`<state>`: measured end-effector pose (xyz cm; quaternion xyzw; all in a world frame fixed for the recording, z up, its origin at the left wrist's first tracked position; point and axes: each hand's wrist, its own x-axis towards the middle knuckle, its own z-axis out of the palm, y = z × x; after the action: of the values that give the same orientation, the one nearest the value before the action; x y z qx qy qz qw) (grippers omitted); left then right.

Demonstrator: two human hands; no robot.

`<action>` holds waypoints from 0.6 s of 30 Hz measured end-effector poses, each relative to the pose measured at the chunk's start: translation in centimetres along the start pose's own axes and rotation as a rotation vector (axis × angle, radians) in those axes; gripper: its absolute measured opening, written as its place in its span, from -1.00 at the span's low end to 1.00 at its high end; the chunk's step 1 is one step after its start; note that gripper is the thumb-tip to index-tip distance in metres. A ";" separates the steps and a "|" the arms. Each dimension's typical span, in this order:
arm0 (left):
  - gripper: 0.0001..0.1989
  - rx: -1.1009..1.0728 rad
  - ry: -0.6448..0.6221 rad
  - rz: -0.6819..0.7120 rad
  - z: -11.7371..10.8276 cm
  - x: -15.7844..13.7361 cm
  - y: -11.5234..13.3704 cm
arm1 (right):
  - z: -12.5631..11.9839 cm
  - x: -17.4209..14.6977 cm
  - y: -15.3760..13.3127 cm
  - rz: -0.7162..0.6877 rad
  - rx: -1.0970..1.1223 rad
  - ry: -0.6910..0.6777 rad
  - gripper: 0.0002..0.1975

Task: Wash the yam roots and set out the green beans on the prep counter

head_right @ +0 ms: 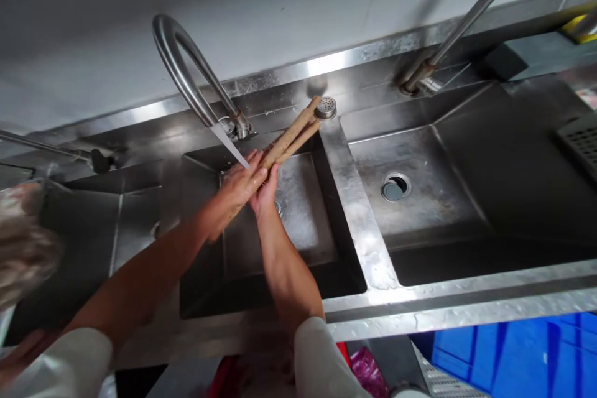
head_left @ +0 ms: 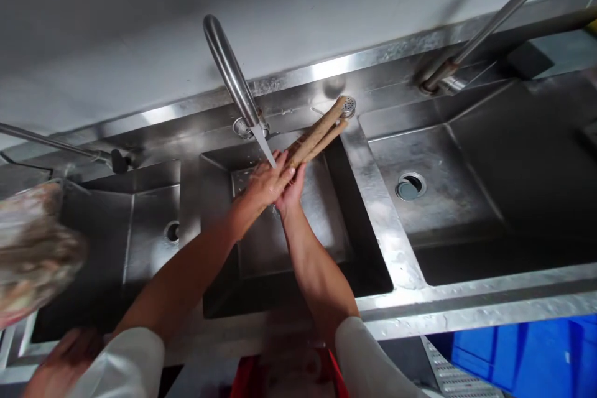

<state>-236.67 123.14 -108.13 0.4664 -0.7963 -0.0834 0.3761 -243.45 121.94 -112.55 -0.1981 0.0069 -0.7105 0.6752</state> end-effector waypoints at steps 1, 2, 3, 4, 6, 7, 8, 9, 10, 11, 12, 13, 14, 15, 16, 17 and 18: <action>-0.46 -0.010 0.009 -0.002 -0.1 0.0 0.0 | 0.2 0.1 0.0 -0.011 -0.004 -0.007 -0.36; -0.47 -0.024 0.026 -0.017 -0.2 0.2 0.0 | 0.4 0.1 0.0 -0.007 -0.016 -0.015 -0.36; -0.46 -0.029 0.042 -0.026 -0.3 0.3 -0.1 | 0.5 0.2 -0.1 0.014 -0.033 -0.024 -0.36; -0.45 -0.023 0.049 -0.019 -0.4 0.5 -0.2 | 0.6 0.3 -0.1 0.043 -0.048 -0.032 -0.35; -0.39 -0.002 0.034 0.023 -0.6 0.8 -0.4 | 0.8 0.6 -0.3 0.079 -0.064 -0.049 -0.36; -0.37 0.003 0.029 0.032 -0.7 0.8 -0.6 | 0.9 0.7 -0.3 0.069 -0.067 -0.054 -0.37; -0.35 0.002 0.033 0.031 -0.8 0.9 -0.8 | 1.1 0.8 -0.4 0.048 -0.069 -0.054 -0.39; -0.35 0.000 0.046 0.028 -0.8 1.0 -0.9 | 1.2 0.8 -0.5 0.029 -0.074 -0.048 -0.40; -0.33 -0.004 0.061 0.032 -0.9 1.1 -1.1 | 1.4 0.9 -0.6 0.016 -0.082 -0.038 -0.41; -0.32 -0.010 0.068 0.049 -0.8 1.1 -1.2 | 1.5 0.9 -0.6 0.002 -0.090 -0.026 -0.42; -0.30 -0.018 0.061 0.075 -0.8 1.2 -1.4 | 1.6 0.8 -0.7 -0.016 -0.095 -0.015 -0.42; -0.29 -0.033 0.046 0.095 -0.6 1.2 -1.6 | 1.6 0.8 -0.8 -0.037 -0.096 -0.007 -0.43; -0.28 -0.053 0.036 0.100 -0.4 1.2 -1.8 | 1.5 0.8 -0.8 -0.058 -0.096 -0.002 -0.43; -0.28 -0.077 0.043 0.090 -0.1 1.3 -2.1 | 1.3 0.8 -0.8 -0.075 -0.096 0.000 -0.43; -0.27 -0.103 0.058 0.079 0.2 1.3 -2.5 | 1.0 0.8 -0.8 -0.083 -0.099 -0.001 -0.43; -0.25 -0.130 0.078 0.075 0.6 1.3 -2.8 | 0.7 0.9 -0.8 -0.082 -0.106 -0.003 -0.42; -0.24 -0.162 0.100 0.081 1.0 1.3 -3.2 | 0.4 0.9 -0.7 -0.081 -0.117 -0.007 -0.42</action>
<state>-235.51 120.15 -109.72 0.4053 -0.7855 -0.1090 0.4548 -244.03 121.20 -111.74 -0.2398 0.0379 -0.7350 0.6331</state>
